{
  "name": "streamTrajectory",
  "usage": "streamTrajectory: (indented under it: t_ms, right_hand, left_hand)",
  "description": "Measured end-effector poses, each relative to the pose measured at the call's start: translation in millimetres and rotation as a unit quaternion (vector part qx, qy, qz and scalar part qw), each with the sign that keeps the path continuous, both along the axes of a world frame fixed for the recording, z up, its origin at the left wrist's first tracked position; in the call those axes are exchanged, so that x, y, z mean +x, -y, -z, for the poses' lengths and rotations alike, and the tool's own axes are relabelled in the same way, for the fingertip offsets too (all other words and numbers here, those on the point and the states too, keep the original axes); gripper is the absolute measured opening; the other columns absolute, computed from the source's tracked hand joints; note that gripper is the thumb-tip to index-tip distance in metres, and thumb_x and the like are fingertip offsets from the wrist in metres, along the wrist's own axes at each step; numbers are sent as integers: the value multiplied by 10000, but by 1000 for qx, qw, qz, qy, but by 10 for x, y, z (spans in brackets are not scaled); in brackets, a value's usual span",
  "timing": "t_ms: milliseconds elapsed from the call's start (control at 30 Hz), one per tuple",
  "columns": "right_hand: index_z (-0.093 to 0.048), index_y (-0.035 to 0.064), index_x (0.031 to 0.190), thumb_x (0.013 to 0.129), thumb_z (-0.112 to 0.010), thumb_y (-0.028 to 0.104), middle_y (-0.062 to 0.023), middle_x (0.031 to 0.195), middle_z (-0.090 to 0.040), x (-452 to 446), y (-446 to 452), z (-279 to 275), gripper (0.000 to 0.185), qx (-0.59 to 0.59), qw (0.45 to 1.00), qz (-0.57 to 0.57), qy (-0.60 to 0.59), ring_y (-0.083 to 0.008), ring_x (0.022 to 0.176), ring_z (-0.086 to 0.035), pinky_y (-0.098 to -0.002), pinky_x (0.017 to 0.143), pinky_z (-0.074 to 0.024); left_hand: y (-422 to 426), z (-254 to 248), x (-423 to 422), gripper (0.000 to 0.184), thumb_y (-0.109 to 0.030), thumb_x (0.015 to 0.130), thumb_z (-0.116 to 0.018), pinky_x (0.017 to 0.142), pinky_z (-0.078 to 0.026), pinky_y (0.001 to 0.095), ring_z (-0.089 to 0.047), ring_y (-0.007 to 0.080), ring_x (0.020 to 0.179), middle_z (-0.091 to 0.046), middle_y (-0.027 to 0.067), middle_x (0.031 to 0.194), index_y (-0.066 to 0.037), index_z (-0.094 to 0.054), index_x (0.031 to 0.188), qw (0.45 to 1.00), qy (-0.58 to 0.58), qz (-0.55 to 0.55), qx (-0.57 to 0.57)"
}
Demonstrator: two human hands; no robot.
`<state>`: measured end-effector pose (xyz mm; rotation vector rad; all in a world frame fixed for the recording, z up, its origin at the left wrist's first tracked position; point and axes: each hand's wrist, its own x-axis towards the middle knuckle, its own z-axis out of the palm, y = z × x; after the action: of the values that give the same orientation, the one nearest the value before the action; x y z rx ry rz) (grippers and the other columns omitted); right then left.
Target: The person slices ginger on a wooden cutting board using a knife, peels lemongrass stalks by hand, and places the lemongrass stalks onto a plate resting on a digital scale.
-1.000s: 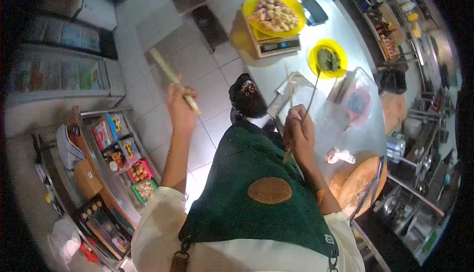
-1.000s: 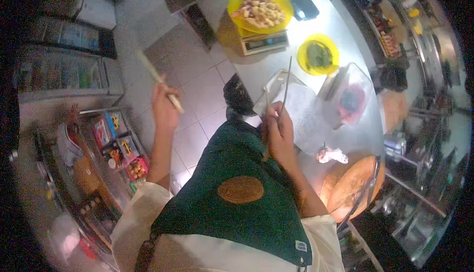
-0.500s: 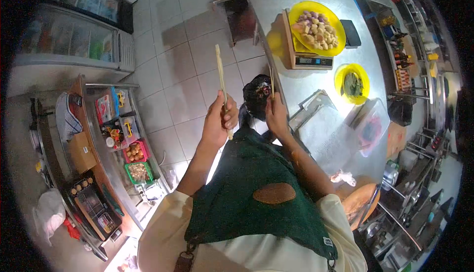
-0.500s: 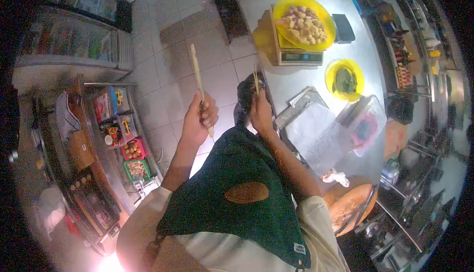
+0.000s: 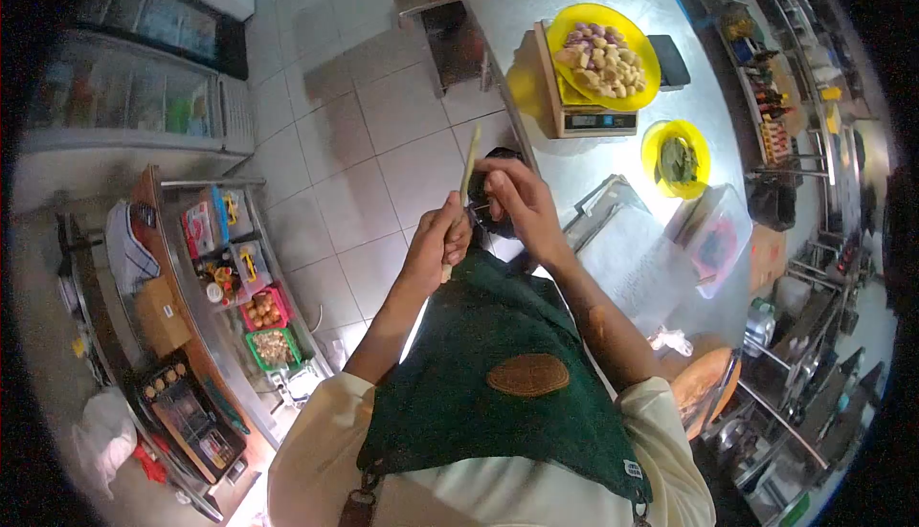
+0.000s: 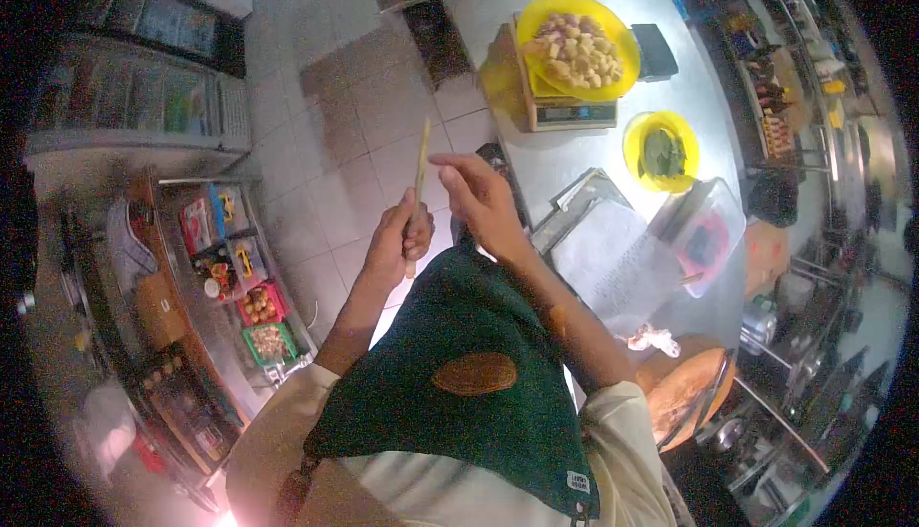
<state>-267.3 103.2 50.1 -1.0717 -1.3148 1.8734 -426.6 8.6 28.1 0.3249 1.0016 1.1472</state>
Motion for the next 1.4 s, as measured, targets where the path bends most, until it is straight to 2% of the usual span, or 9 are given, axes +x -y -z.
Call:
streamTrajectory:
  t_ms: [67,200,300,433,633,767,833,1100,1400]
  right_hand:
    - [-668,14,1204,1024,-674,154,-6,917,-629,29,-98,-264,229,42,998,20,-38,-56,797,-577,-229,667,-463]
    - [-666,-5,1121,994,-692,88,-5,827,-640,215,-145,-353,160,68,995,52,-44,-84,712,-592,-246,651,-478]
    - [-674,-5,1034,976,-713,86,-24,832,-667,337,-101,-280,115,133,985,96,61,-88,738,-613,-263,674,-501]
    - [-677,-1,977,957,-732,90,-41,840,-692,440,-41,-210,108,157,977,142,33,-93,757,-627,-274,701,-518]
    - [-683,6,969,936,-766,134,-33,793,-696,709,-7,-211,156,129,969,194,83,-93,743,-638,-274,692,-528]
    - [-683,14,965,971,-749,132,-6,757,-676,995,137,-226,135,87,969,217,86,-63,659,-602,-230,594,-480]
    - [-695,14,997,958,-771,147,-1,798,-686,1160,298,-232,158,37,970,239,25,-63,699,-623,-234,615,-497]
    - [-718,-33,1019,945,-777,119,-67,894,-742,1640,975,-486,179,-23,945,325,22,-125,798,-707,-262,702,-572]
    - [-696,-34,1081,1000,-699,124,-124,1000,-756,2147,1486,-577,178,17,926,371,-63,-195,891,-744,-331,822,-615]
  left_hand:
    - [-47,-1,74,584,-525,1088,-490,409,-233,236,-310,59,451,-352,-56,563,-144,-423,651,998,-50,23,-3]
    - [-133,-2,108,538,-493,1062,-582,450,-261,233,-379,45,497,-456,-55,596,-114,-535,683,984,-169,57,11]
    - [-207,-1,133,529,-491,1048,-613,490,-297,240,-418,45,544,-492,-59,616,-79,-603,718,956,-277,81,53]
    - [-264,27,157,447,-418,1030,-671,542,-357,231,-479,45,611,-575,-48,677,-23,-689,822,919,-368,104,99]
    - [-320,-220,397,203,-240,1043,-665,544,-387,220,-480,37,608,-586,-41,730,-51,-692,971,929,-309,94,181]
    - [-367,-248,561,232,-232,1010,-721,579,-414,210,-522,36,638,-616,-43,745,-1,-701,1014,945,-216,191,154]
    - [-396,-258,624,206,-215,1006,-725,587,-425,206,-542,39,672,-633,-39,779,-11,-697,1002,926,-277,227,120]
    - [-394,-341,1191,181,-171,948,-794,619,-451,218,-561,38,691,-643,-29,779,-32,-680,927,900,-212,332,185]
    - [-60,-647,1666,238,-273,1043,-669,456,-343,188,-500,34,522,-622,0,680,-60,-673,939,908,-124,378,132]
